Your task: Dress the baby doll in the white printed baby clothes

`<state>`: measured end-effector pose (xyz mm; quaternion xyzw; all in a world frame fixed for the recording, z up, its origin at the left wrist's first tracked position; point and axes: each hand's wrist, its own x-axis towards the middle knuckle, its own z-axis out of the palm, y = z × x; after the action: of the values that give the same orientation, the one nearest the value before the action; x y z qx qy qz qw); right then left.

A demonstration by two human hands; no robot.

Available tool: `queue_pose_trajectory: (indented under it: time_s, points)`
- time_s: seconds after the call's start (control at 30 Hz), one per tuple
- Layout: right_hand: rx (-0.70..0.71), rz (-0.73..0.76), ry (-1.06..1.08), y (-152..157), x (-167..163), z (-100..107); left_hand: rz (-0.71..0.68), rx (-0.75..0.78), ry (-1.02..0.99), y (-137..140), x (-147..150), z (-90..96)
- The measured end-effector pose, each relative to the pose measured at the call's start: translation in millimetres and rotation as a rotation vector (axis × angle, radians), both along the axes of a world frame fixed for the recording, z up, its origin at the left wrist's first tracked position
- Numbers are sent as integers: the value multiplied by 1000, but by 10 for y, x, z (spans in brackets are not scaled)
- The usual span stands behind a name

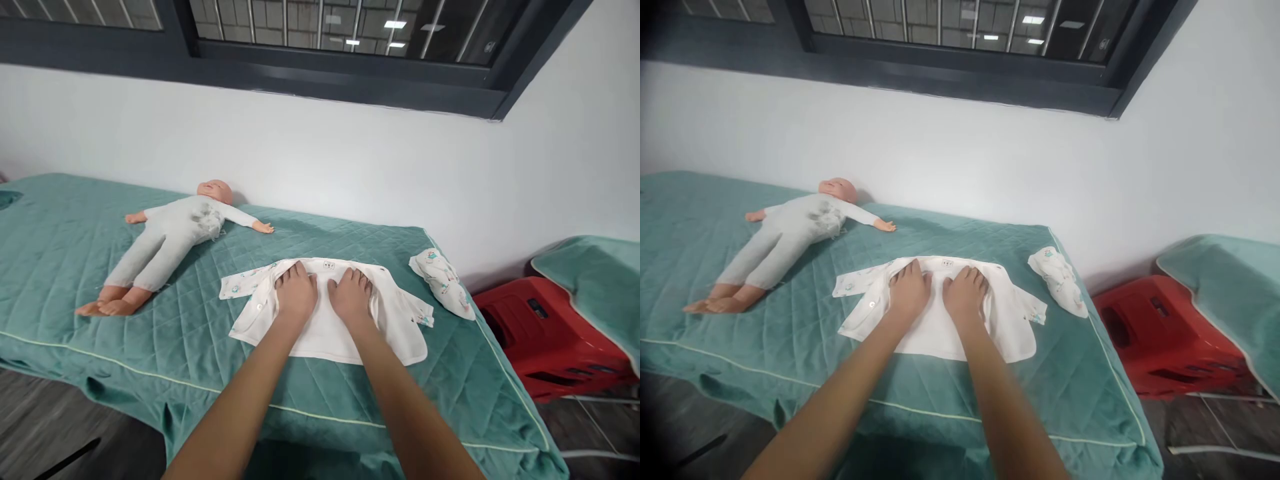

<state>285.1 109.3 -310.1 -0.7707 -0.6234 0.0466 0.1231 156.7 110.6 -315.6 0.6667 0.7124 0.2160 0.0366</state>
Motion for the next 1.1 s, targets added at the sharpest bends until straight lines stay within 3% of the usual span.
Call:
queue_pose_trajectory:
  time_s: [0.1, 0.2, 0.3, 0.7, 0.87, 1.1]
  points:
    - [91, -51, 21, -6, -33, -54, 62, 99, -38, -3, 18, -54]
    - [236, -37, 42, -29, 6, -53, 37, 191, -51, 0, -26, -98]
    - [313, 15, 48, -5, 85, -37, 17, 187, -42, 53, -79, -104]
    - [174, 59, 61, 521, 254, -227, 19, -116, 95, 515, 25, -17]
    - [133, 43, 26, 791, 303, -211, -15, -131, 88, 805, 68, 19]
    - [70, 34, 25, 1034, 366, -275, -1, -166, 87, 1109, 94, -96]
